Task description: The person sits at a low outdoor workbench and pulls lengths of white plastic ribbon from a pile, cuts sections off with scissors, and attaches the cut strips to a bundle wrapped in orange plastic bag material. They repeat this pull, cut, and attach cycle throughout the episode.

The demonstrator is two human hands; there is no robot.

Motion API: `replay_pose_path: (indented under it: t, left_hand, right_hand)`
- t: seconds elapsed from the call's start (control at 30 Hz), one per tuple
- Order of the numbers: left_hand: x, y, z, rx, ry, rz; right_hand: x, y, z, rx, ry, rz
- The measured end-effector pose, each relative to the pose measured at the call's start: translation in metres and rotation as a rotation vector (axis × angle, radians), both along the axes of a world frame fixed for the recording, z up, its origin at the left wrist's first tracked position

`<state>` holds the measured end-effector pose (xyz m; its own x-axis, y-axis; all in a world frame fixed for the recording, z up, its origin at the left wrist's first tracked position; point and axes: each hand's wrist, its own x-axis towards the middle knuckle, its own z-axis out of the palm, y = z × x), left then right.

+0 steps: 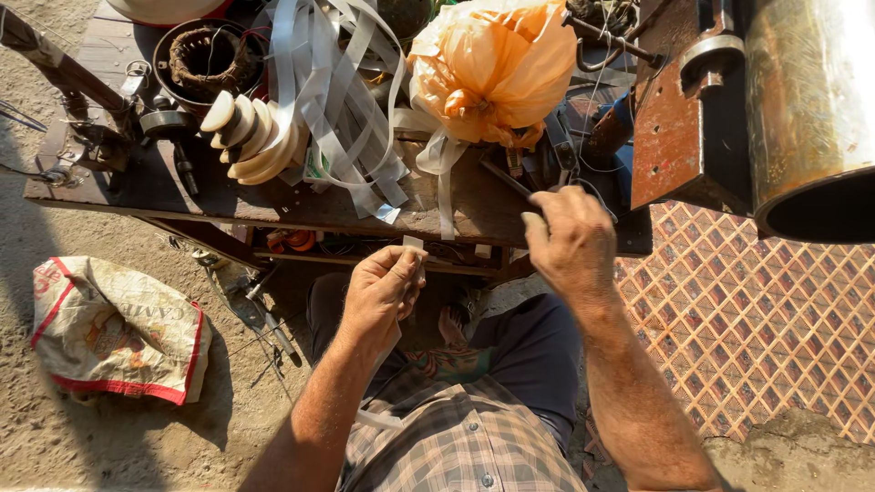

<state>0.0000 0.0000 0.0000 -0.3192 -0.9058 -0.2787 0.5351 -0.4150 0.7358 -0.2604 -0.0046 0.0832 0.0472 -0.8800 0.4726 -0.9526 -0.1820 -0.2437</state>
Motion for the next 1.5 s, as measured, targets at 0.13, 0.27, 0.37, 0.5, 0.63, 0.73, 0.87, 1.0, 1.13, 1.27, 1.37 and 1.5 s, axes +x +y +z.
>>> replay_pose_path:
  t: [0.13,0.27,0.37,0.5,0.63,0.73,0.87,1.0,1.13,1.27,1.37,1.5]
  left_hand:
    - [-0.010,-0.006,0.005,-0.004,0.000,0.036]
    - [-0.023,-0.009,0.012,-0.013,0.031,0.059]
    - [-0.027,-0.017,0.012,-0.004,0.006,0.093]
    - [-0.029,-0.024,0.013,0.012,-0.078,0.093]
    - [-0.055,-0.032,0.002,-0.053,-0.059,-0.083]
    - [-0.075,-0.049,-0.006,-0.317,-0.105,-0.115]
    - [-0.090,-0.075,0.000,-0.147,-0.137,-0.138]
    - [-0.085,-0.073,0.005,-0.055,-0.012,-0.128]
    - [-0.072,-0.046,0.003,-0.003,-0.011,-0.107]
    - [-0.071,-0.015,-0.003,-0.003,0.008,-0.100]
    - [-0.076,0.005,-0.008,-0.012,0.029,-0.093]
    - [-0.082,0.015,-0.014,0.041,0.024,-0.084]
  right_hand:
    - [0.052,-0.017,-0.030,0.276,-0.210,0.008]
    - [0.076,-0.030,-0.048,0.079,-0.104,0.012]
    - [0.074,-0.036,-0.059,0.022,-0.082,-0.005]
    - [0.062,-0.017,-0.052,0.027,-0.196,-0.010]
    - [0.051,0.006,-0.038,-0.146,-0.139,0.063]
    - [0.046,0.018,-0.023,-0.150,-0.008,0.084]
    - [0.040,0.034,-0.001,-0.069,-0.098,0.235]
    - [0.033,0.051,-0.009,0.145,-0.382,0.338]
    - [0.026,0.066,-0.046,0.527,-1.140,0.166]
    - [0.023,0.081,-0.083,0.704,-1.480,0.045]
    - [0.018,0.098,-0.097,0.893,-1.663,0.017]
    - [0.021,0.116,-0.113,0.912,-1.616,0.158]
